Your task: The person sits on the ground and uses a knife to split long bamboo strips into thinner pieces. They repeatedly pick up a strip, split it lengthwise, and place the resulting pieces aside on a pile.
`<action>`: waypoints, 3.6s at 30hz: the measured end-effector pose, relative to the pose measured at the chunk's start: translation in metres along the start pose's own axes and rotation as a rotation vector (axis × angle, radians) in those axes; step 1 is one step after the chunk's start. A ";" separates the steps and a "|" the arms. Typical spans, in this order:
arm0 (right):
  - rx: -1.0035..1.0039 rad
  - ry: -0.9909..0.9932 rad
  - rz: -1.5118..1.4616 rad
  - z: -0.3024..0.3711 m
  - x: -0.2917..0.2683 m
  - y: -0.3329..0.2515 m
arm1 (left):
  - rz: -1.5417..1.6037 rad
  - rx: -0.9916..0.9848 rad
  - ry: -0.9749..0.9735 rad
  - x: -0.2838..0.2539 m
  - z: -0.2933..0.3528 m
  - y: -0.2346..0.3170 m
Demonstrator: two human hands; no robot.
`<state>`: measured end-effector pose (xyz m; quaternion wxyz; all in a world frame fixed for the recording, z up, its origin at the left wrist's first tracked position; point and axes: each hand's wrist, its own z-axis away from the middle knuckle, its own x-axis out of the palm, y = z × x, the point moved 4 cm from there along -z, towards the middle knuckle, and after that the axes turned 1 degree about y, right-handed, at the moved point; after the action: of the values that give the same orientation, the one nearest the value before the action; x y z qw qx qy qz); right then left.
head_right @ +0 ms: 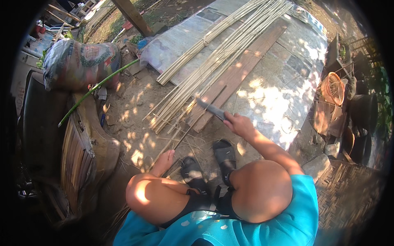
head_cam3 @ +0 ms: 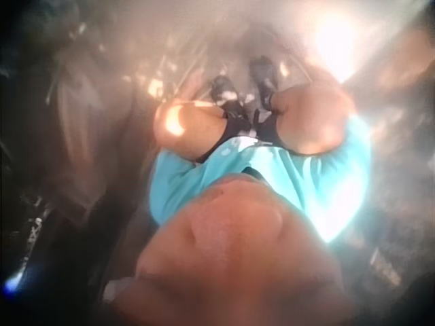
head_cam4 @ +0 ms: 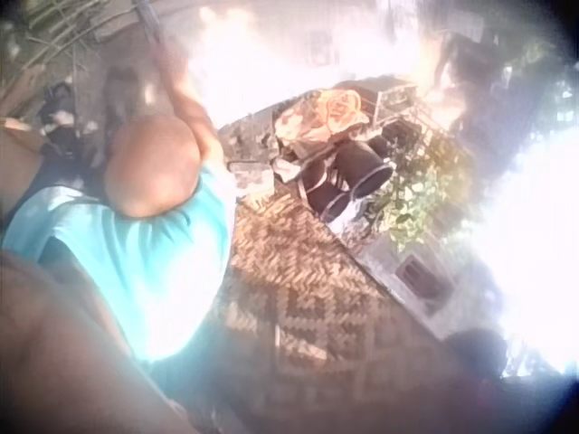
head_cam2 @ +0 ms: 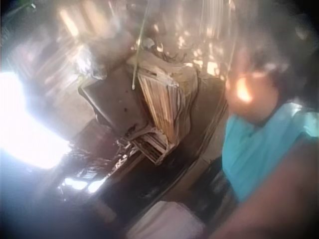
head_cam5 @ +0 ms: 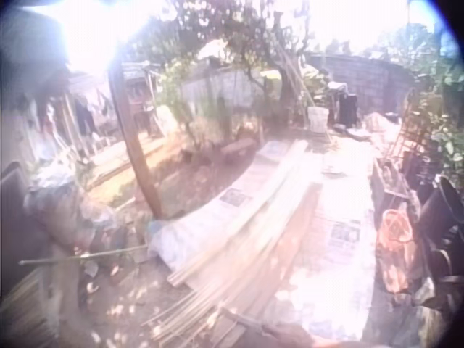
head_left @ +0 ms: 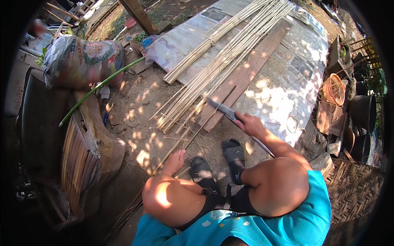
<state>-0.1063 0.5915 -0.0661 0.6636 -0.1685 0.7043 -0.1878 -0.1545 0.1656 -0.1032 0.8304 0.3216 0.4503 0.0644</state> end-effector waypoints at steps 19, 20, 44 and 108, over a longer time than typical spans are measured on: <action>0.519 0.221 0.025 -0.039 -0.069 0.127 | -0.170 0.013 -0.004 -0.014 -0.015 0.000; 0.520 0.212 0.006 -0.033 -0.069 0.127 | -0.079 0.010 -0.070 -0.011 -0.008 0.000; 0.466 0.072 -0.289 0.236 -0.042 0.032 | 0.649 -0.216 0.136 -0.089 0.102 0.066; 0.663 0.148 -0.836 0.173 -0.044 -0.103 | -0.451 0.683 -0.391 -0.166 0.036 0.309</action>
<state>0.0681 0.5162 0.0145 0.4985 -0.2022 0.5247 -0.6597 -0.1666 0.3251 0.2112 0.7396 0.4769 0.3392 -0.3325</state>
